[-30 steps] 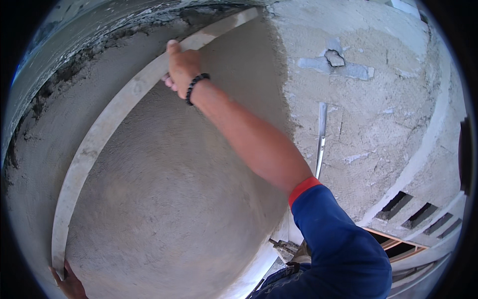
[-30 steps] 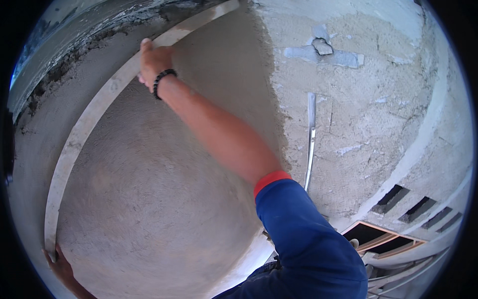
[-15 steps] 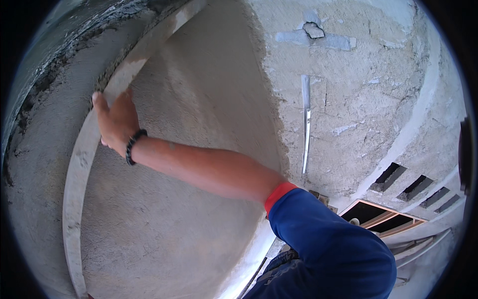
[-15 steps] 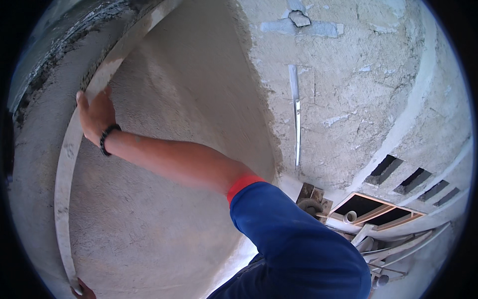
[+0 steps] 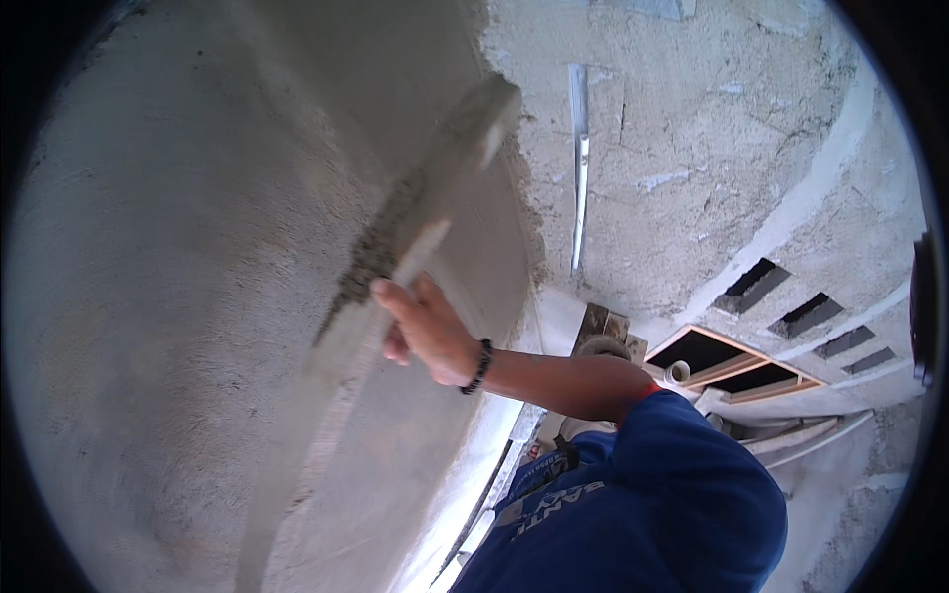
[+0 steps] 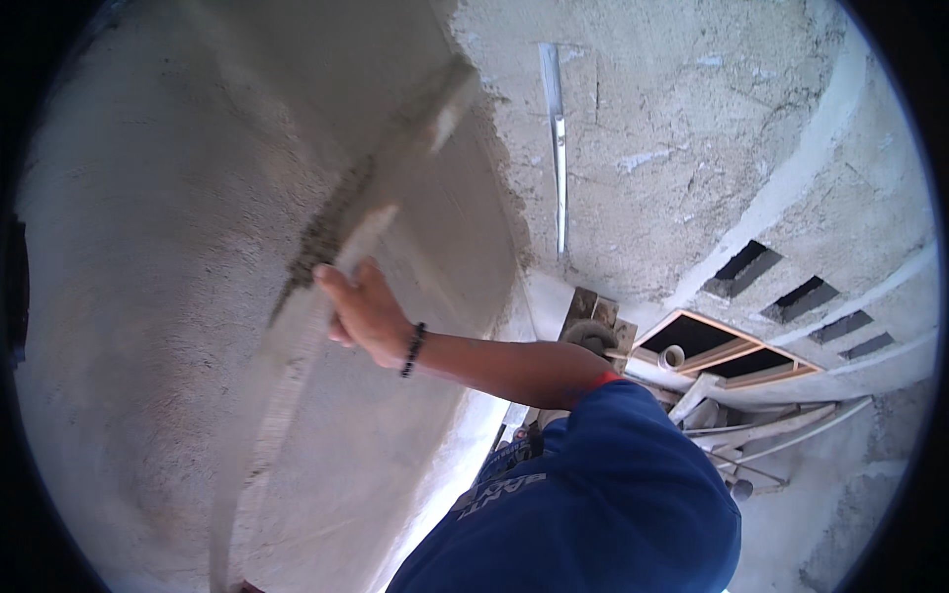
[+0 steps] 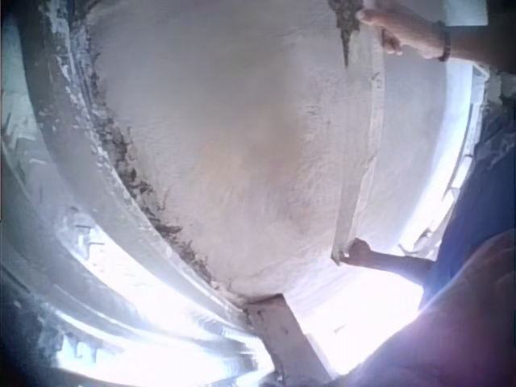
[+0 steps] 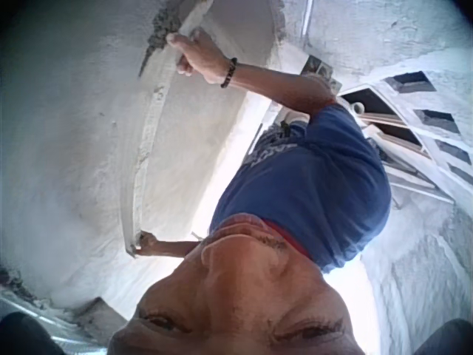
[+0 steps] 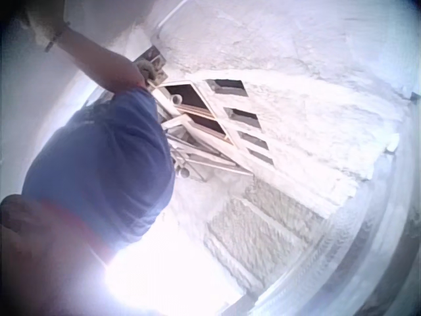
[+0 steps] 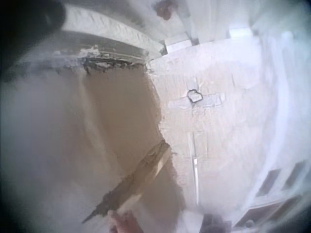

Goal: The person uses a wooden straight edge to smooth fresh plaster on a wall and then uses a trowel to apply and spread more plaster from a bucket.

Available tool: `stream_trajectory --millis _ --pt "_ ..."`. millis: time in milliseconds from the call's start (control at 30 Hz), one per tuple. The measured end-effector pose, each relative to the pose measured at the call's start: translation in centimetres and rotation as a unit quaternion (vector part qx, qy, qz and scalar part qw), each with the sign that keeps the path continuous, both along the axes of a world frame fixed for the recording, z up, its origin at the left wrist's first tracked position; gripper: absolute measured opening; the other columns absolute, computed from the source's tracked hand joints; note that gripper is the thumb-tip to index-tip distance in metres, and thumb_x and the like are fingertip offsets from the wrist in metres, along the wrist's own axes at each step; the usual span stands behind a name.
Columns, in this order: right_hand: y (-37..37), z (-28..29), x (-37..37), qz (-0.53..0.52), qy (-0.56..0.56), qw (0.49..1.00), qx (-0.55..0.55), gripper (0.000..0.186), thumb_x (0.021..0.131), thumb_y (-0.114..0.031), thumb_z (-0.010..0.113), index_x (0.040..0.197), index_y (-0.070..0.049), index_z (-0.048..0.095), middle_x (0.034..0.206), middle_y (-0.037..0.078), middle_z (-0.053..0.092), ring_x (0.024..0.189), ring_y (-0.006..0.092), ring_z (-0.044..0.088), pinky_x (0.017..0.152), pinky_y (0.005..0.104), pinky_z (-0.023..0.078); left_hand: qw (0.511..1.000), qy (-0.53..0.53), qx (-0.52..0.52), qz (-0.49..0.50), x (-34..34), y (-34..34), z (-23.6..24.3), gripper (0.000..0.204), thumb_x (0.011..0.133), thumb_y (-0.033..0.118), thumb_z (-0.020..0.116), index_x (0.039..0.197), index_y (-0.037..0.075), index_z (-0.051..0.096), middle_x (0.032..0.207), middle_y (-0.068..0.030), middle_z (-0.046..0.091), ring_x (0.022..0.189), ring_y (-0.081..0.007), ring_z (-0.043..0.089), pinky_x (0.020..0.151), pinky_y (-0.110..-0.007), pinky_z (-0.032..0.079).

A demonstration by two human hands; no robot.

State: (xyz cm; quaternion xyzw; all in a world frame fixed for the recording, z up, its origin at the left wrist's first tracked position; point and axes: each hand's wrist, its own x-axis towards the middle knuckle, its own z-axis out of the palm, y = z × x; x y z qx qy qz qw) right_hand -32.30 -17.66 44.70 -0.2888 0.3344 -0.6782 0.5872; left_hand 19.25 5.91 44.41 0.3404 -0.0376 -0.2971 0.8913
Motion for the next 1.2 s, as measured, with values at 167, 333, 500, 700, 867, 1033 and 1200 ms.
stream_trajectory --millis 167,333,500,700,867,1033,1200 --pt "3.2 -10.0 -1.9 0.027 -0.026 0.985 0.169 0.042 0.084 -0.04 0.057 0.084 -0.006 0.032 0.06 0.006 0.048 0.047 0.013 0.052 0.035 0.023 0.036 0.994 0.023 -0.03 -0.103 -1.4 2.8 -1.0 0.022 0.077 0.023 0.061 0.085 0.003 0.056 0.072 -0.0064 0.06 0.057 -0.017 0.056 0.051 -0.03 0.05" --pt "6.7 -20.9 -5.0 0.031 -0.091 0.956 0.276 0.039 0.086 -0.041 0.053 0.092 -0.004 0.044 0.078 0.011 0.058 0.058 0.0184 0.057 0.045 0.0304 0.042 0.988 -0.076 0.1 -0.085 -3.2 2.0 -4.0 0.028 0.081 0.025 0.057 0.098 0.002 0.055 0.088 -0.0099 0.06 0.076 -0.0213 0.059 0.066 -0.034 0.051" --pt "9.8 -26.0 -7.8 0.046 -0.166 0.923 0.344 0.035 0.09 -0.038 0.045 0.104 -0.006 0.049 0.092 0.01 0.06 0.075 0.0237 0.06 0.06 0.035 0.047 0.973 -0.162 0.165 -0.021 -8.3 -0.1 -3.7 0.038 0.087 0.027 0.049 0.116 0.003 0.047 0.112 -0.0155 0.053 0.101 -0.0279 0.053 0.081 -0.041 0.049" --pt "11.6 -35.0 -10.3 -0.018 -0.226 0.891 0.394 0.03 0.093 -0.035 0.038 0.101 -0.011 0.054 0.094 0.005 0.061 0.083 0.0215 0.059 0.074 0.0385 0.047 0.945 -0.269 0.13 -0.132 -15.8 -4.9 -4.1 0.046 0.085 0.03 0.051 0.116 -0.004 0.047 0.11 -0.0206 0.054 0.095 -0.0329 0.055 0.086 -0.042 0.046" --pt "11.4 -41.4 -12.6 -0.063 -0.291 0.865 0.403 0.03 0.094 -0.035 0.035 0.1 -0.01 0.053 0.097 0.006 0.06 0.088 0.0217 0.058 0.076 0.0405 0.046 0.9 -0.343 0.125 -0.239 -20.9 -10.0 -4.5 0.048 0.076 0.019 0.062 0.113 -0.008 0.046 0.107 -0.0196 0.054 0.087 -0.0288 0.058 0.078 -0.035 0.048" --pt "9.8 -47.3 -14.4 -0.123 -0.358 0.822 0.426 0.033 0.093 -0.033 0.033 0.109 -0.008 0.048 0.105 0.009 0.058 0.098 0.0269 0.057 0.083 0.0472 0.045 0.815 -0.434 0.12 -0.365 -35.4 -15.1 -3.9 0.069 0.074 0.019 0.068 0.129 -0.001 0.032 0.114 -0.0154 0.052 0.097 -0.0279 0.054 0.083 -0.036 0.046" --pt "8.5 -55.6 -15.8 -0.184 -0.483 0.768 0.377 0.031 0.092 -0.025 0.032 0.11 -0.006 0.046 0.106 0.014 0.057 0.096 0.0298 0.058 0.078 0.0521 0.048 0.735 -0.503 0.126 -0.436 -45.2 -19.1 -5.4 0.077 0.068 0.016 0.071 0.132 0.003 0.03 0.113 -0.0134 0.05 0.101 -0.0289 0.053 0.074 -0.037 0.05"
